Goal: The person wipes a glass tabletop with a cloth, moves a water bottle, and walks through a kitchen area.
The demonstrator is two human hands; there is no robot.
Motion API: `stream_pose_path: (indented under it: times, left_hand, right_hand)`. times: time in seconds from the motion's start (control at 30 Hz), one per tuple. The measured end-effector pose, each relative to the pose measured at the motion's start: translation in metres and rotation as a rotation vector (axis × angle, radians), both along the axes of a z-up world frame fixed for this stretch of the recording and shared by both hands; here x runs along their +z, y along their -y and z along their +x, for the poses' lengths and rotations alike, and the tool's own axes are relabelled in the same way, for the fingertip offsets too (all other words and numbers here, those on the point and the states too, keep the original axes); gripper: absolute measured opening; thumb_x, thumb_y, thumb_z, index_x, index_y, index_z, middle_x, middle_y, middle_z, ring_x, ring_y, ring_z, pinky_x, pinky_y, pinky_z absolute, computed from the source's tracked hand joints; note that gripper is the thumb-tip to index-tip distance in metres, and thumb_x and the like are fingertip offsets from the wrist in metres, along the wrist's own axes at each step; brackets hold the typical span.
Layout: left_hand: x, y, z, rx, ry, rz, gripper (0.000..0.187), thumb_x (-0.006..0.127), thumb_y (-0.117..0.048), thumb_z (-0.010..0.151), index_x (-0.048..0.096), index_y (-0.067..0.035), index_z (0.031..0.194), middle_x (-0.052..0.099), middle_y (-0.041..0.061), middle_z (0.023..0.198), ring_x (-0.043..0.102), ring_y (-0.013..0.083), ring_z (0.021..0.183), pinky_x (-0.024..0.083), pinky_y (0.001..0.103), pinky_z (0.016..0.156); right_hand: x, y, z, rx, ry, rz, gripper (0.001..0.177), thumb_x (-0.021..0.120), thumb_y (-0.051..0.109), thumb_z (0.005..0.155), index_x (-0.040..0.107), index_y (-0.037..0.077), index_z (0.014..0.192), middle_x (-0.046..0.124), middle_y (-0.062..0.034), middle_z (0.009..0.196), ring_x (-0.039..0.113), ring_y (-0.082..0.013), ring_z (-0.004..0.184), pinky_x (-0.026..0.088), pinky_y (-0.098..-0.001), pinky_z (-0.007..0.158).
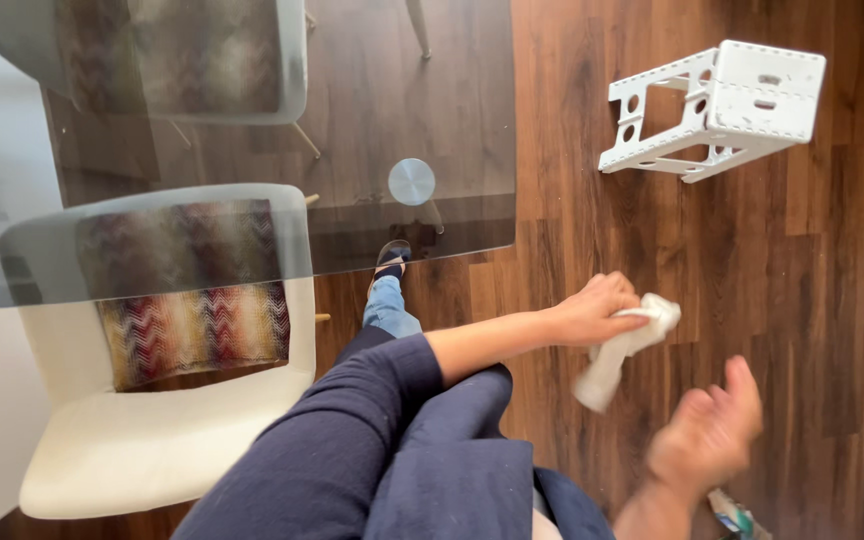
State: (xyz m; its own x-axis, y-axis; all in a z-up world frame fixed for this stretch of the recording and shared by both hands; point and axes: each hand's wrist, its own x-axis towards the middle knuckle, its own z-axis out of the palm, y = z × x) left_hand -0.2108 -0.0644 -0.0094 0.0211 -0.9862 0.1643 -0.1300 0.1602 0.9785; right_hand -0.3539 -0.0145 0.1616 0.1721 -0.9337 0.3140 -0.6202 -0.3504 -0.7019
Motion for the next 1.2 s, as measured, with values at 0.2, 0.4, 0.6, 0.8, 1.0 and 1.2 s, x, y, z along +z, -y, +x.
stream_pose_path:
  times: [0.2, 0.4, 0.6, 0.8, 1.0, 1.2]
  left_hand:
    - [0.112, -0.047, -0.022, 0.108, -0.342, -0.152, 0.042, 0.054, -0.016, 0.105, 0.05, -0.003, 0.145, 0.051, 0.018, 0.145, 0.05, 0.0358, 0.139, 0.041, 0.042, 0.12]
    - [0.13, -0.037, 0.054, -0.076, 0.058, -0.38, 0.063, 0.067, -0.004, 0.083, 0.051, -0.009, 0.143, 0.053, 0.016, 0.153, 0.047, 0.0345, 0.147, 0.035, 0.046, 0.125]
    - [0.108, -0.024, 0.241, 0.446, -0.093, 0.277, 0.057, 0.043, 0.004, 0.086, 0.058, -0.014, 0.137, 0.07, 0.014, 0.115, 0.071, 0.0306, 0.092, 0.059, 0.037, 0.078]
    - [0.068, -0.081, 0.352, 0.904, 0.383, 0.237, 0.03, 0.053, -0.032, 0.103, 0.07, -0.007, 0.107, 0.071, 0.022, 0.085, 0.067, 0.045, 0.084, 0.052, 0.051, 0.07]
    - [0.023, -0.09, 0.372, 0.863, 0.638, 0.568, 0.049, 0.05, -0.044, 0.107, 0.062, -0.008, 0.076, 0.068, 0.016, 0.074, 0.066, 0.0394, 0.076, 0.049, 0.05, 0.069]
    - [0.058, -0.051, 0.335, 1.095, 1.088, 0.026, 0.041, 0.066, -0.02, 0.082, 0.058, -0.001, 0.118, 0.068, 0.023, 0.113, 0.063, 0.041, 0.108, 0.036, 0.056, 0.094]
  right_hand:
    - [-0.053, 0.041, 0.049, 0.119, 0.873, 0.405, 0.094, 0.036, 0.078, 0.099, 0.022, 0.012, 0.166, 0.028, -0.007, 0.171, 0.023, -0.0289, 0.16, 0.022, -0.047, 0.129]
    - [-0.04, 0.108, 0.073, 0.678, 1.651, 1.087, 0.075, 0.032, 0.06, 0.111, 0.04, 0.004, 0.16, 0.043, -0.0162, 0.162, 0.033, -0.0363, 0.15, 0.024, -0.0602, 0.128]
    - [0.03, 0.069, 0.164, 0.348, 1.346, 1.407, 0.068, 0.039, 0.052, 0.099, 0.054, 0.001, 0.141, 0.064, -0.0243, 0.132, 0.058, -0.0382, 0.124, 0.041, -0.0553, 0.106]
    - [0.011, 0.103, 0.192, 0.538, 0.907, 1.069, 0.048, 0.046, 0.028, 0.107, 0.059, -0.008, 0.136, 0.071, -0.0287, 0.118, 0.068, -0.0373, 0.113, 0.047, -0.0485, 0.107]
    - [-0.025, 0.136, 0.203, 0.488, 0.664, 0.987, 0.034, 0.056, 0.012, 0.101, 0.064, -0.006, 0.129, 0.075, -0.0216, 0.111, 0.071, -0.0281, 0.105, 0.052, -0.0427, 0.1]
    - [-0.04, 0.199, 0.175, 0.445, 0.566, 0.94, 0.032, 0.058, 0.011, 0.099, 0.066, -0.006, 0.126, 0.076, -0.0192, 0.109, 0.071, -0.0255, 0.103, 0.053, -0.0396, 0.099]
